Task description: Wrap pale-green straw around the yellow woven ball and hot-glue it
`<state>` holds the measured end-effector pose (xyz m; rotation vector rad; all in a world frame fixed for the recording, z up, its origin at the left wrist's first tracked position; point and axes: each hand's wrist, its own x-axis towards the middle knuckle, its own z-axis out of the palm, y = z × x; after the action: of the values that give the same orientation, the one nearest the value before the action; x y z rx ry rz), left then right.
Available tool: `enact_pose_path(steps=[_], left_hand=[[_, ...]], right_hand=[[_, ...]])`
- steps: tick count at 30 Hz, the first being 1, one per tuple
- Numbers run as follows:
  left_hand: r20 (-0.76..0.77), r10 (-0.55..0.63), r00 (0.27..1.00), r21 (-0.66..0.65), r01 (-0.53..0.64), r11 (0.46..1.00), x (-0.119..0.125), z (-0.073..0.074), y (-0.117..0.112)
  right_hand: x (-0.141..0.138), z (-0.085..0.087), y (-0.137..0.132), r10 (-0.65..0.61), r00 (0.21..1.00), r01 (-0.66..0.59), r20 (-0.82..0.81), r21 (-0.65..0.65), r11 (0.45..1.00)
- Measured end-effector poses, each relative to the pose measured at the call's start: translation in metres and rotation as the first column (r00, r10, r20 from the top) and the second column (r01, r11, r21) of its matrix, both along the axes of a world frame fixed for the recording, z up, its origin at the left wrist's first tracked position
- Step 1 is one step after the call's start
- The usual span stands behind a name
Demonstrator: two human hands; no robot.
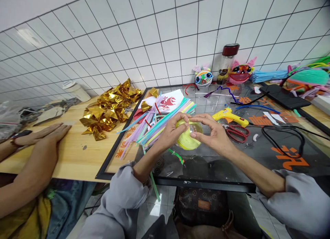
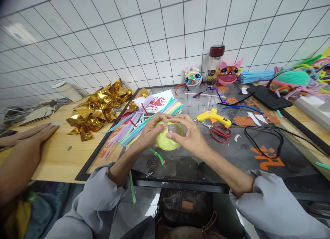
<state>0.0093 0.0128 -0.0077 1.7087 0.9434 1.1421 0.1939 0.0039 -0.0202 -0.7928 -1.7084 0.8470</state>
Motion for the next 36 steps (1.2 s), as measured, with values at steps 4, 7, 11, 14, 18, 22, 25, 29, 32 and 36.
enact_pose_path(steps=[4, 7, 11, 14, 18, 22, 25, 29, 32, 36], left_hand=[[0.01, -0.009, 1.0, 0.022, 0.009, 1.0, 0.0, -0.001, 0.001], [0.022, -0.019, 1.0, 0.012, 0.018, 1.0, 0.0, -0.002, 0.002], [0.017, -0.024, 1.0, 0.016, 0.023, 1.0, 0.0, 0.0, 0.0], [0.009, -0.014, 1.0, 0.015, 0.014, 1.0, 0.0, 0.0, -0.001], [0.029, -0.025, 0.999, 0.015, 0.024, 1.0, -0.001, -0.002, 0.0], [0.032, -0.021, 0.999, 0.019, 0.021, 1.0, -0.001, -0.003, 0.0], [0.027, -0.013, 1.0, 0.011, 0.013, 1.0, -0.001, -0.002, 0.0], [0.033, -0.01, 0.999, -0.001, 0.01, 1.0, -0.001, -0.004, 0.0], [0.053, -0.021, 0.998, -0.01, 0.022, 1.0, -0.002, -0.008, 0.002], [0.081, -0.031, 0.996, -0.019, 0.032, 0.999, -0.003, -0.015, 0.004]], right_hand=[[0.002, 0.005, 0.0, 0.029, 0.999, -0.029, 0.02, -0.022, 0.999], [0.002, 0.008, -0.002, 0.035, 0.999, -0.034, 0.041, -0.021, 0.999], [0.001, 0.008, -0.002, 0.012, 0.998, -0.012, 0.058, 0.008, 1.0], [0.0, 0.006, -0.002, 0.017, 0.999, -0.018, 0.045, 0.019, 1.0], [0.001, 0.003, -0.001, 0.01, 0.999, -0.011, 0.051, 0.019, 1.0], [0.0, 0.002, 0.0, 0.009, 0.998, -0.011, 0.062, 0.028, 1.0], [0.0, 0.002, 0.0, 0.017, 0.997, -0.018, 0.079, 0.023, 1.0], [0.0, 0.003, 0.001, 0.017, 0.995, -0.02, 0.095, 0.022, 1.0], [0.001, 0.003, 0.001, 0.016, 0.994, -0.017, 0.108, 0.013, 1.0], [0.002, 0.004, 0.002, 0.027, 0.994, -0.027, 0.11, -0.002, 1.0]])
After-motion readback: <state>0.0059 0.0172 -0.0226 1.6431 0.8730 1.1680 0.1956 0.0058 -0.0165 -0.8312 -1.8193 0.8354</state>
